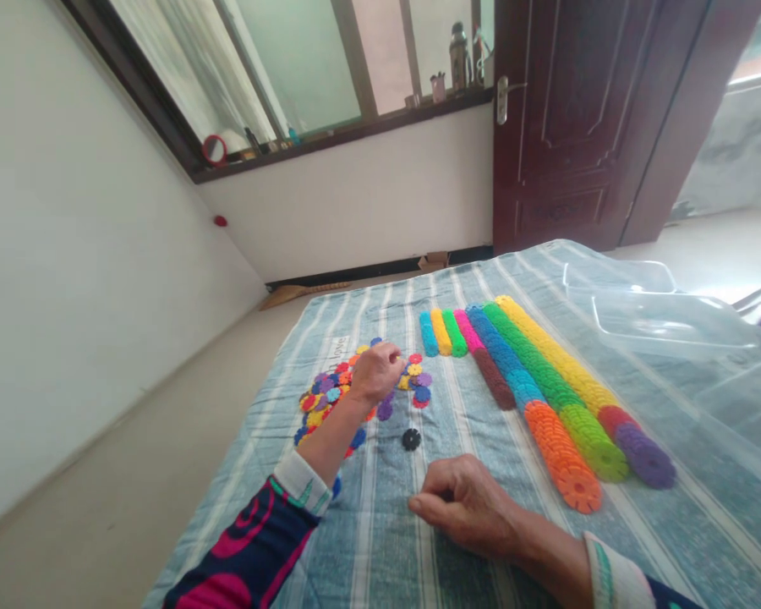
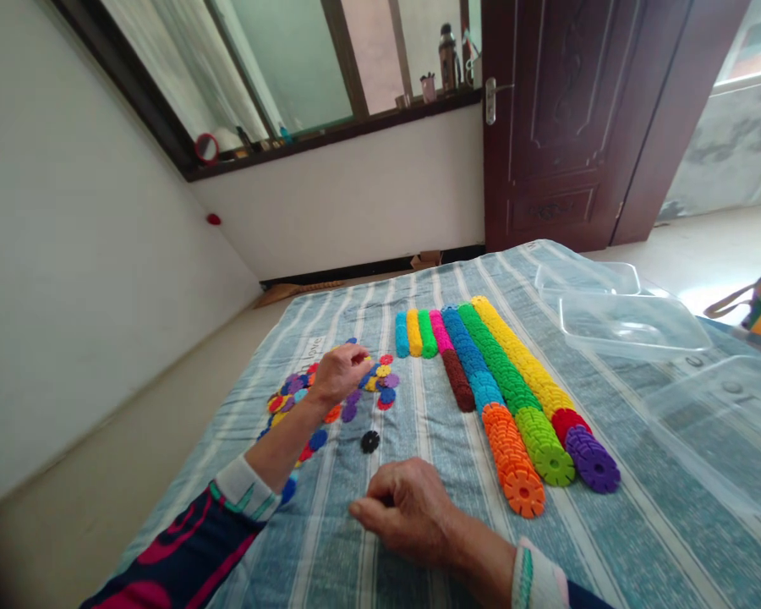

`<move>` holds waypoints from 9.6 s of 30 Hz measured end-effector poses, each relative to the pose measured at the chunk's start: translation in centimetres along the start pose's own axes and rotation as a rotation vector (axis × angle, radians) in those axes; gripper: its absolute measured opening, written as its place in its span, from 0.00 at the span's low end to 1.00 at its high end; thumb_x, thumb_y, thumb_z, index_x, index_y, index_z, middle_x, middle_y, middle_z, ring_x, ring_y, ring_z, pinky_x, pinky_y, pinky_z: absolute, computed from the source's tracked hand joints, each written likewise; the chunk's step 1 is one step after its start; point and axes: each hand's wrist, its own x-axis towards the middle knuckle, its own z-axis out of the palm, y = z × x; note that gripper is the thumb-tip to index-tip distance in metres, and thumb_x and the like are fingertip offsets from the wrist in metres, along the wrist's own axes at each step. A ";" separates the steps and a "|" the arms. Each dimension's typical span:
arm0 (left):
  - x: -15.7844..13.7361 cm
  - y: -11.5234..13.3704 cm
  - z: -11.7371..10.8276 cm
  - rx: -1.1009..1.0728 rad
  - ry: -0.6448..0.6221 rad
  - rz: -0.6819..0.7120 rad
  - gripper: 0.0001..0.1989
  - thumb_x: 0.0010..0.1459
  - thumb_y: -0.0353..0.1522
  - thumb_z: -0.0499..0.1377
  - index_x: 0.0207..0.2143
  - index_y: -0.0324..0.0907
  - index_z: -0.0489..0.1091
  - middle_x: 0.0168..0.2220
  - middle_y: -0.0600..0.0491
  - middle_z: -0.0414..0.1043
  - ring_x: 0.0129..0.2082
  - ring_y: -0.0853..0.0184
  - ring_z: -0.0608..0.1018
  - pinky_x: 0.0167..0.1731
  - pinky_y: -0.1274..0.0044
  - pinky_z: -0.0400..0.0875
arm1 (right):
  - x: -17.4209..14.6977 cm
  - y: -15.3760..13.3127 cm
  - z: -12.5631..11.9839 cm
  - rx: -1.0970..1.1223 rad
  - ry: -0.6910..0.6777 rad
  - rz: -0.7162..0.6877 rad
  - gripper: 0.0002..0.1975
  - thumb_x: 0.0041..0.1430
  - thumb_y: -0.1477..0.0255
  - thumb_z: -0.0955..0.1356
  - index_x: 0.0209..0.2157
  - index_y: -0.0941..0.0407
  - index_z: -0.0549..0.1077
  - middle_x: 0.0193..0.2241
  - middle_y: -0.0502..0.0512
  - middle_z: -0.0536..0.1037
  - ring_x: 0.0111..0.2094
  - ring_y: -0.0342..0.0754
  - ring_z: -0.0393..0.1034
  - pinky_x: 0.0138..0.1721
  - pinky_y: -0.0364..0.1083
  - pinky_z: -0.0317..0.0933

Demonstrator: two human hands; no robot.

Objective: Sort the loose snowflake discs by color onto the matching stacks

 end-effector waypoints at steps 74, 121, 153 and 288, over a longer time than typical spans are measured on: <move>5.2 1.4 5.6 -0.499 -0.109 -0.137 0.06 0.47 0.29 0.60 0.25 0.37 0.77 0.17 0.58 0.68 0.19 0.73 0.69 0.22 0.81 0.62 | 0.2 -0.1 -0.1 0.018 -0.015 0.000 0.22 0.55 0.74 0.69 0.15 0.56 0.55 0.16 0.42 0.55 0.19 0.37 0.49 0.22 0.42 0.42; 3.3 8.7 4.9 0.216 -0.224 -0.016 0.12 0.58 0.36 0.56 0.38 0.43 0.79 0.43 0.49 0.79 0.43 0.62 0.79 0.38 0.77 0.70 | 0.5 -0.3 -0.2 0.012 0.024 -0.045 0.20 0.53 0.76 0.71 0.15 0.57 0.59 0.14 0.42 0.54 0.18 0.36 0.51 0.21 0.41 0.41; -0.7 2.9 0.1 0.096 -0.088 -0.050 0.09 0.58 0.33 0.57 0.27 0.41 0.73 0.31 0.52 0.77 0.33 0.67 0.76 0.34 0.78 0.64 | 0.3 -0.3 -0.2 -0.009 0.001 -0.010 0.19 0.54 0.75 0.70 0.15 0.57 0.59 0.16 0.42 0.56 0.19 0.37 0.52 0.22 0.41 0.42; 3.2 2.3 4.5 -0.142 -0.071 -0.027 0.12 0.54 0.29 0.62 0.42 0.43 0.79 0.37 0.52 0.77 0.37 0.67 0.77 0.41 0.77 0.70 | 2.9 -1.1 3.2 -0.115 0.082 -0.044 0.21 0.50 0.79 0.71 0.14 0.58 0.56 0.14 0.41 0.53 0.17 0.35 0.49 0.21 0.41 0.38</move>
